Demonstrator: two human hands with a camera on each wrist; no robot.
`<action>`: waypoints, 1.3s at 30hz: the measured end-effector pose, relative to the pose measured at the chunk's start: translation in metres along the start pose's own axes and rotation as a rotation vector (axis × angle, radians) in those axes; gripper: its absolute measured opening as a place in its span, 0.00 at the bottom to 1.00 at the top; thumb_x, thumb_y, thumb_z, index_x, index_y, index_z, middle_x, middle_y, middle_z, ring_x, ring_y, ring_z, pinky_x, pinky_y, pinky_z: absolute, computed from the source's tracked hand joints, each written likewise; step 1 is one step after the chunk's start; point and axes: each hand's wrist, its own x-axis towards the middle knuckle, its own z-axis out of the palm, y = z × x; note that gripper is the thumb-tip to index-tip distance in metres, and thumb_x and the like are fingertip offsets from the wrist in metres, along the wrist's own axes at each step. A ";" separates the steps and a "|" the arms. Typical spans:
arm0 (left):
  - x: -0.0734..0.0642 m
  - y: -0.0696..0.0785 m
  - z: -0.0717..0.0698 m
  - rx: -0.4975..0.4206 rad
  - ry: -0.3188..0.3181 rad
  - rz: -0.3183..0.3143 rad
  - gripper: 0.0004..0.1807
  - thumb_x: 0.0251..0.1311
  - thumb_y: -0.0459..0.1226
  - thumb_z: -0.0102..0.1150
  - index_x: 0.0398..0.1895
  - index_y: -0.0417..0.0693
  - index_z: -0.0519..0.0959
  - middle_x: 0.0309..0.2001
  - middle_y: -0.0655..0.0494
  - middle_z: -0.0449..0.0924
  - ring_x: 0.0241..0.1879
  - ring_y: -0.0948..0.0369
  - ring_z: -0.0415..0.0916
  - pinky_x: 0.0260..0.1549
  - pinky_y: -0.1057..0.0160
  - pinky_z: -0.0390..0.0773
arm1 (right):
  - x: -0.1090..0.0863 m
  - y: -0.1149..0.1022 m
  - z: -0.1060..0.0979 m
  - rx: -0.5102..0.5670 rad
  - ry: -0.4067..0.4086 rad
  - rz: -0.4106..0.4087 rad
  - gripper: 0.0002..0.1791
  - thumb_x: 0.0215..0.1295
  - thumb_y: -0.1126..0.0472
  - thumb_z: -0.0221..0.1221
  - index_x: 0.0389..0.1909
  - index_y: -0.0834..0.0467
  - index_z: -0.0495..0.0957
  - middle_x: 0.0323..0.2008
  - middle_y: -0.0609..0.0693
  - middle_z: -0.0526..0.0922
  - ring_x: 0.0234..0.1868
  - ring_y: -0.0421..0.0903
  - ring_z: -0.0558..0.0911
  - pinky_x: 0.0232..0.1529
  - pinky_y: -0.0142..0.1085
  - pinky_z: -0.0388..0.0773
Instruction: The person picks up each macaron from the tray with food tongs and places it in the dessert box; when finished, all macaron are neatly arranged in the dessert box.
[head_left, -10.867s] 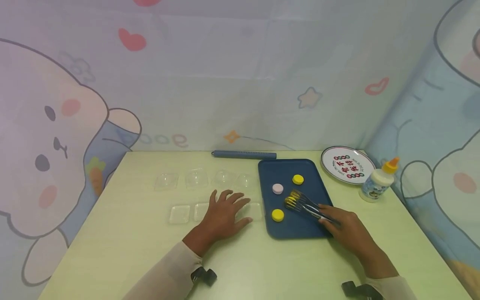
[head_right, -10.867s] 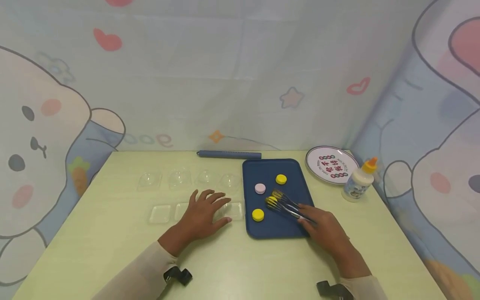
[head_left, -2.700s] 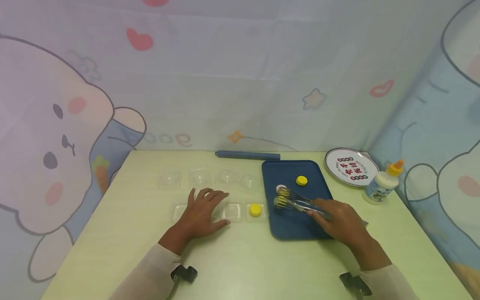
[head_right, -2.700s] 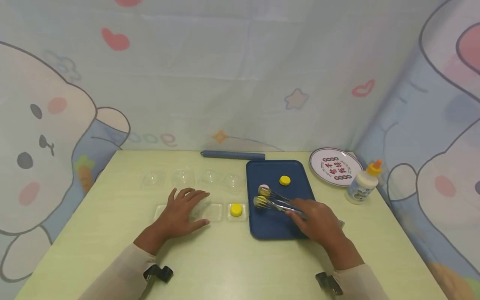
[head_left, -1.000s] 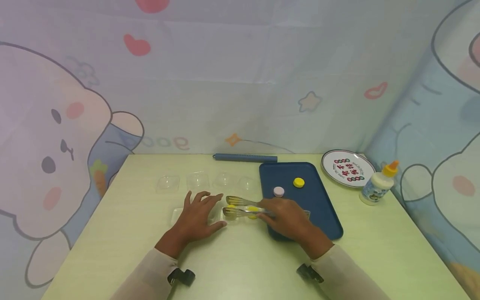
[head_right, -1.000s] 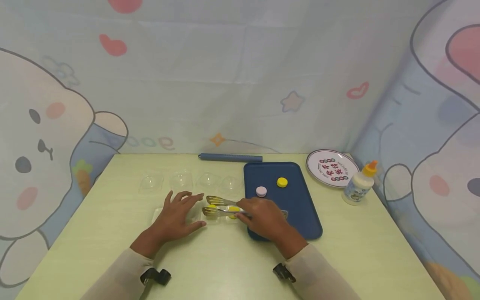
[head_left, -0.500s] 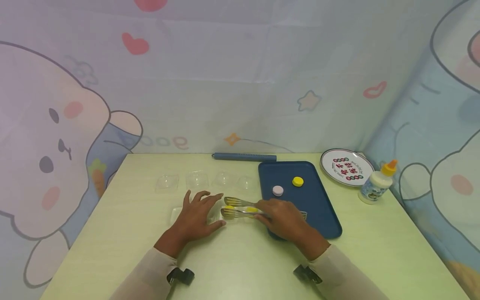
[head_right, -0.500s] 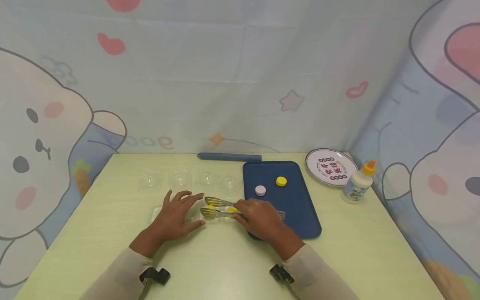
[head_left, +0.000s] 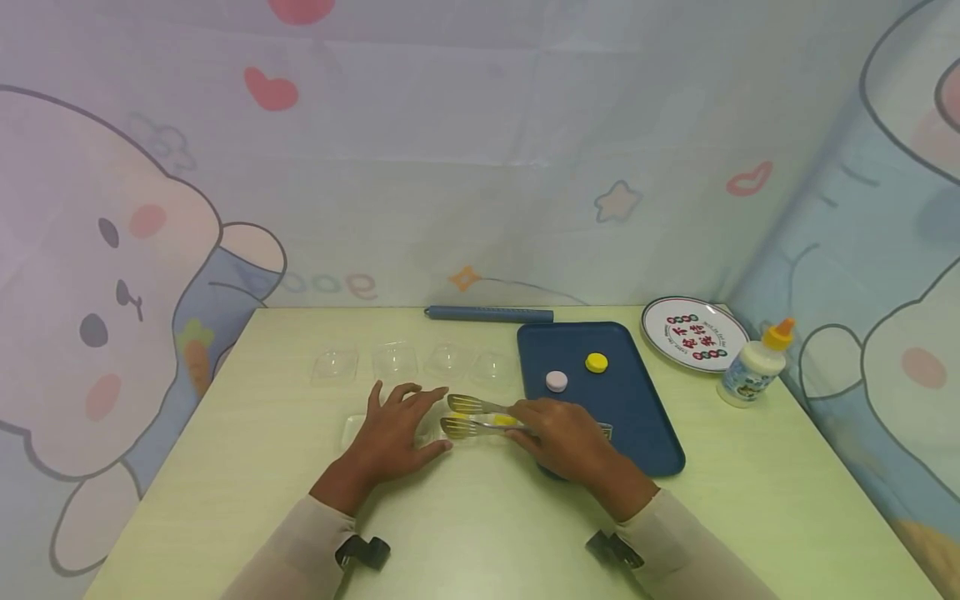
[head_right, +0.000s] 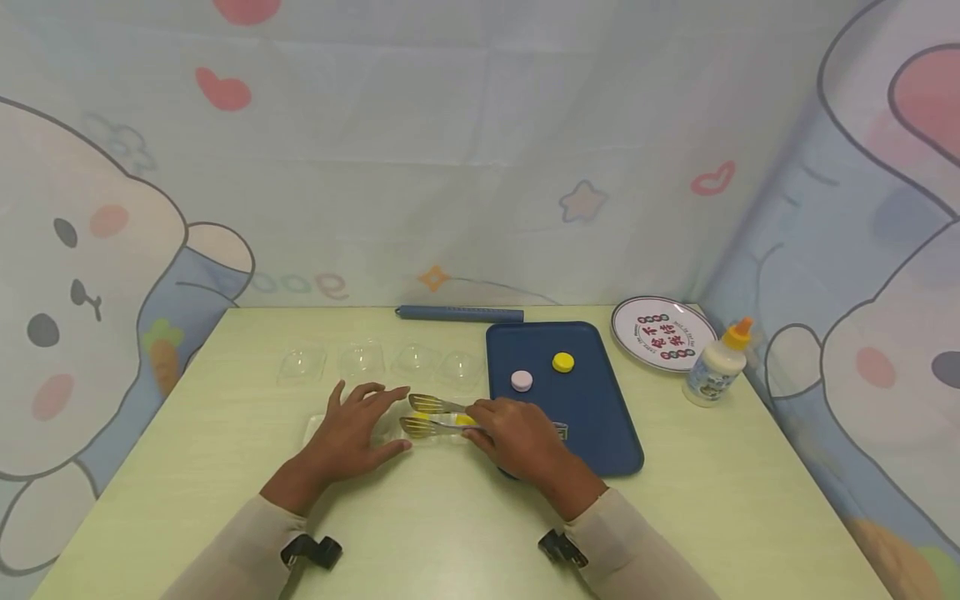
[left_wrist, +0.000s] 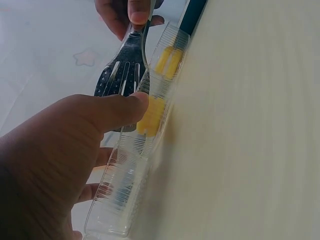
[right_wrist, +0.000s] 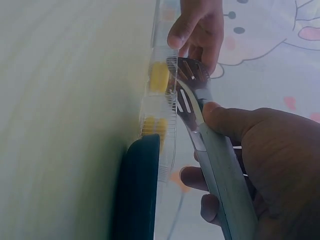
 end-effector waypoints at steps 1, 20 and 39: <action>0.000 0.000 0.000 -0.004 -0.001 -0.001 0.43 0.64 0.57 0.74 0.80 0.57 0.71 0.66 0.51 0.87 0.73 0.46 0.73 0.74 0.16 0.52 | 0.000 0.000 0.000 -0.002 0.002 -0.001 0.18 0.70 0.50 0.74 0.55 0.53 0.90 0.48 0.47 0.94 0.48 0.43 0.93 0.47 0.41 0.91; -0.008 -0.008 -0.009 0.080 0.014 -0.029 0.45 0.60 0.62 0.74 0.78 0.57 0.73 0.72 0.56 0.82 0.74 0.44 0.72 0.74 0.16 0.53 | -0.010 0.018 0.001 -0.002 0.152 -0.034 0.18 0.66 0.53 0.77 0.53 0.55 0.90 0.47 0.48 0.95 0.45 0.45 0.94 0.40 0.41 0.91; -0.027 -0.032 -0.016 0.055 0.067 -0.093 0.44 0.61 0.61 0.73 0.77 0.55 0.73 0.72 0.53 0.80 0.74 0.42 0.71 0.73 0.16 0.52 | -0.040 0.054 -0.015 -0.024 0.172 0.121 0.21 0.64 0.55 0.78 0.56 0.58 0.88 0.49 0.54 0.94 0.47 0.54 0.95 0.42 0.50 0.92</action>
